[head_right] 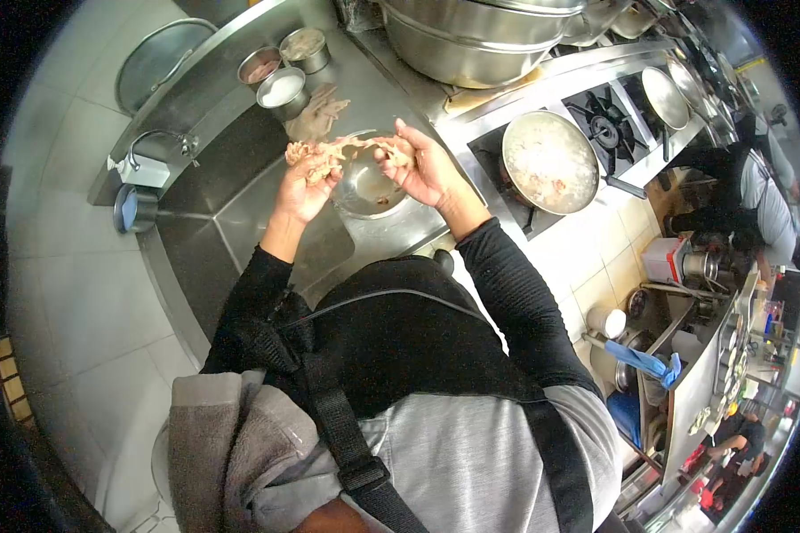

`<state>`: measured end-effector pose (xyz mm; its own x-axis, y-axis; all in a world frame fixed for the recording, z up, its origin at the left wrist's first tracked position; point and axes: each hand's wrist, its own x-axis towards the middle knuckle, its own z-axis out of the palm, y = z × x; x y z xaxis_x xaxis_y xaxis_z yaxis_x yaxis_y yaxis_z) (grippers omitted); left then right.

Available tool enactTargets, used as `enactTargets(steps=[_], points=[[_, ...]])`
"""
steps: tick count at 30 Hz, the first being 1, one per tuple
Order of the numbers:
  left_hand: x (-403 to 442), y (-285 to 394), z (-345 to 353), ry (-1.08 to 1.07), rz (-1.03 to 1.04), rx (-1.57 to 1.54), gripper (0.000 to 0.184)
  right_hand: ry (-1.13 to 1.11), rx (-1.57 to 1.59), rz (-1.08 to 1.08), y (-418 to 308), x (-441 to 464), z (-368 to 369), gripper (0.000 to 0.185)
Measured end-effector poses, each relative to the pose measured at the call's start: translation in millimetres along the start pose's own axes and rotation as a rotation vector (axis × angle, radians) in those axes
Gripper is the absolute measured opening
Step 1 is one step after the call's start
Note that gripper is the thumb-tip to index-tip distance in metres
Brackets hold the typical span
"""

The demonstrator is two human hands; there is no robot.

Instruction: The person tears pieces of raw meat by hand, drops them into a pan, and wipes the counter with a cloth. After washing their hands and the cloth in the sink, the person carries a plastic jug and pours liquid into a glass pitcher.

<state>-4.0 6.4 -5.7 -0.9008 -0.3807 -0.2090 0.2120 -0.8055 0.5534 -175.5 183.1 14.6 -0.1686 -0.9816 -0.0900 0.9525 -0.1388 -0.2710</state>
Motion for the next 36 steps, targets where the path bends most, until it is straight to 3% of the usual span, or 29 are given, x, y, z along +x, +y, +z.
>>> enactTargets(steps=[2,6,8,10,12,14,16,17,18,21,24,25,26,28,29,30,32,34,36], points=[[4,3,-17,-0.050,0.052,0.051,0.025,0.206,-0.131,0.022,7,-4,11,0.025],[-2,12,-9,-0.042,0.109,0.204,0.030,0.310,-0.626,0.010,13,9,-7,0.029],[-1,10,-6,0.010,0.123,0.258,0.030,0.314,-0.493,0.021,12,14,0,0.036],[-3,1,5,0.073,0.002,0.331,0.030,0.316,-0.364,0.044,15,19,2,0.043],[1,-16,9,0.075,-0.008,0.493,0.030,0.173,-0.217,0.100,21,25,-4,0.068],[3,-34,6,0.100,0.089,0.595,0.029,0.277,-0.355,0.087,41,23,36,0.077],[2,-32,4,0.115,0.177,0.697,0.028,0.354,-0.430,0.010,51,25,41,0.074],[3,-25,0,0.111,0.131,0.612,0.026,0.288,-0.389,-0.005,48,23,41,0.060],[1,-17,0,0.104,0.081,0.525,0.024,0.290,-0.390,-0.008,46,25,34,0.060],[-8,3,5,0.008,-0.008,0.368,0.026,0.364,-0.338,-0.008,35,46,-20,0.035],[-8,13,-2,-0.089,-0.079,0.213,0.030,0.480,-0.478,0.079,46,60,-37,0.038],[-7,15,-4,-0.136,-0.146,0.153,0.029,0.472,-0.387,0.069,54,58,-25,0.043],[-6,14,-6,-0.181,-0.213,0.090,0.027,0.351,-0.262,0.157,55,54,-19,0.046],[-10,18,8,-0.151,-0.192,0.163,0.021,0.183,-0.210,0.133,60,52,-17,0.049],[-12,20,11,-0.079,-0.164,0.311,0.018,0.182,-0.208,0.139,58,49,-17,0.049],[-15,22,10,-0.001,-0.133,0.461,0.016,0.160,-0.306,0.114,52,45,-15,0.045],[-17,20,11,0.022,-0.104,0.477,0.013,0.130,-0.400,0.098,52,42,-6,0.041],[-16,16,12,0.146,-0.011,0.507,0.012,0.062,-1.096,-0.147,56,37,7,0.033],[-13,15,4,0.104,-0.024,0.500,0.012,0.101,-1.133,-0.197,54,36,11,0.026]])
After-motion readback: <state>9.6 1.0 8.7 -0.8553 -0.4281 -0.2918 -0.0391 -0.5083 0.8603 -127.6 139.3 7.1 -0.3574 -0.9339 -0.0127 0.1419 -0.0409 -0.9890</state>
